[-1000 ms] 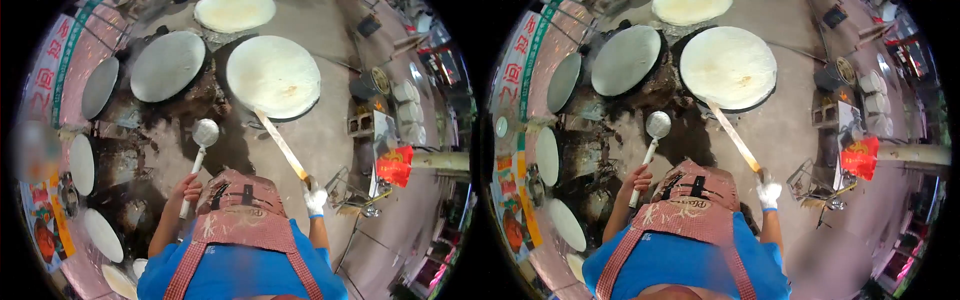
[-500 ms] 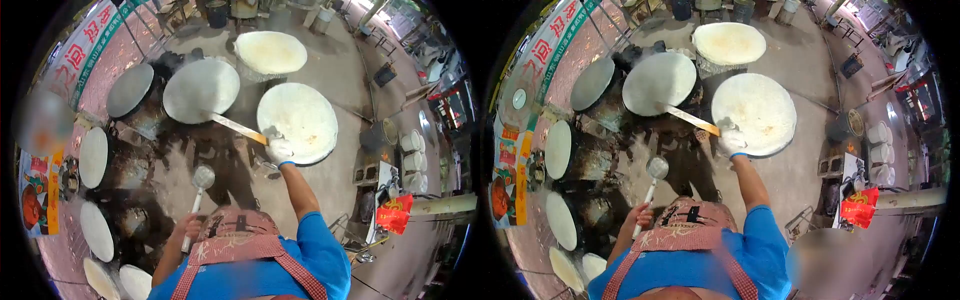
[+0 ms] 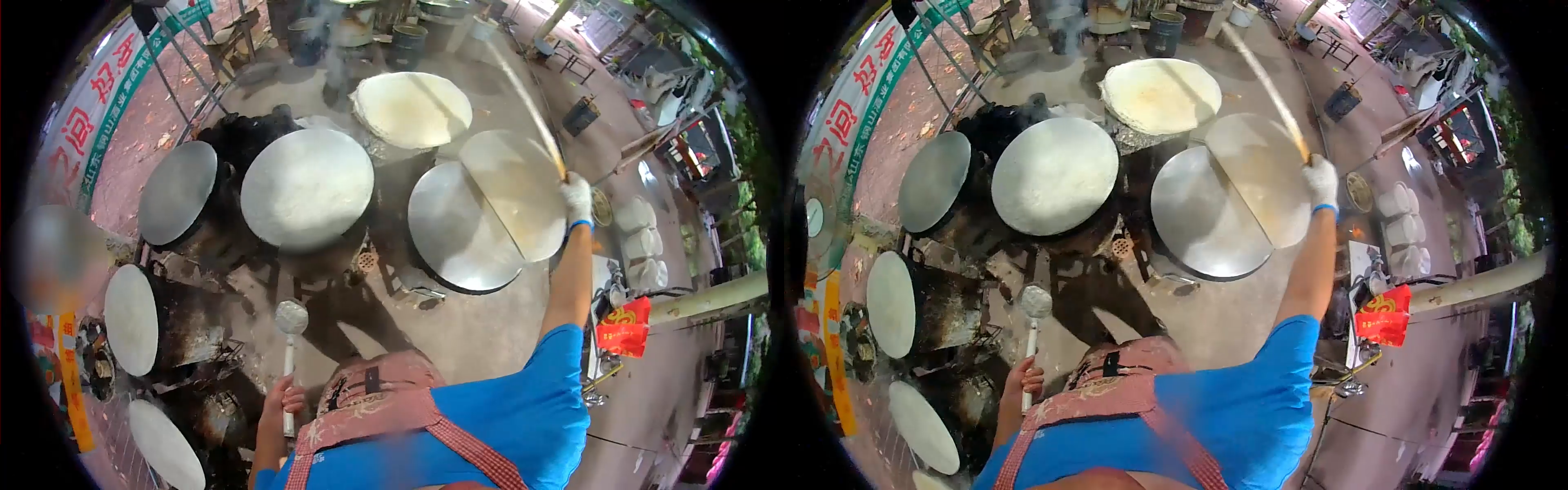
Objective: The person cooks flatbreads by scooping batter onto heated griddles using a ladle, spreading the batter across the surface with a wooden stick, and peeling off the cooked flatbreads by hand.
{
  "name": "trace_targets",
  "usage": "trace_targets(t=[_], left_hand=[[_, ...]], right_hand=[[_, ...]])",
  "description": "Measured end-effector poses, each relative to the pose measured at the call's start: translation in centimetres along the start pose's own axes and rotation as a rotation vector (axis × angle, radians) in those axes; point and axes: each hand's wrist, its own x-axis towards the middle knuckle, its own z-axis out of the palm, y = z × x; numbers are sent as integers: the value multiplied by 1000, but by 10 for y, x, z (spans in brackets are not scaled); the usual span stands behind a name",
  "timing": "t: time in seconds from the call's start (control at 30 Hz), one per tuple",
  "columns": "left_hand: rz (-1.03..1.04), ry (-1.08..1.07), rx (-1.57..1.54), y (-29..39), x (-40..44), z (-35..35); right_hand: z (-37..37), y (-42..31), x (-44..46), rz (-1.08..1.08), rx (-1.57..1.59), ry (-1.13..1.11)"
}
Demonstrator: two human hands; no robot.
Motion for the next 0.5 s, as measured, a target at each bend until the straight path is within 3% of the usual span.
trace_targets(t=[0.13,0.27,0.3,0.4,0.5], left_hand=[[255,135,243,2,17,19],[214,6,80,6,51,2],[240,-40,8,-13,52,26],[421,-30,35,-38,67,50],[405,-115,43,-37,77,45]], right_hand=[[-68,10,48,25,-72,44],[-103,0,128,-110,-262,-46],[-119,-28,129,-161,-225,3],[-113,-58,185,-333,-322,-77],[-92,-111,227,-470,-379,-118]])
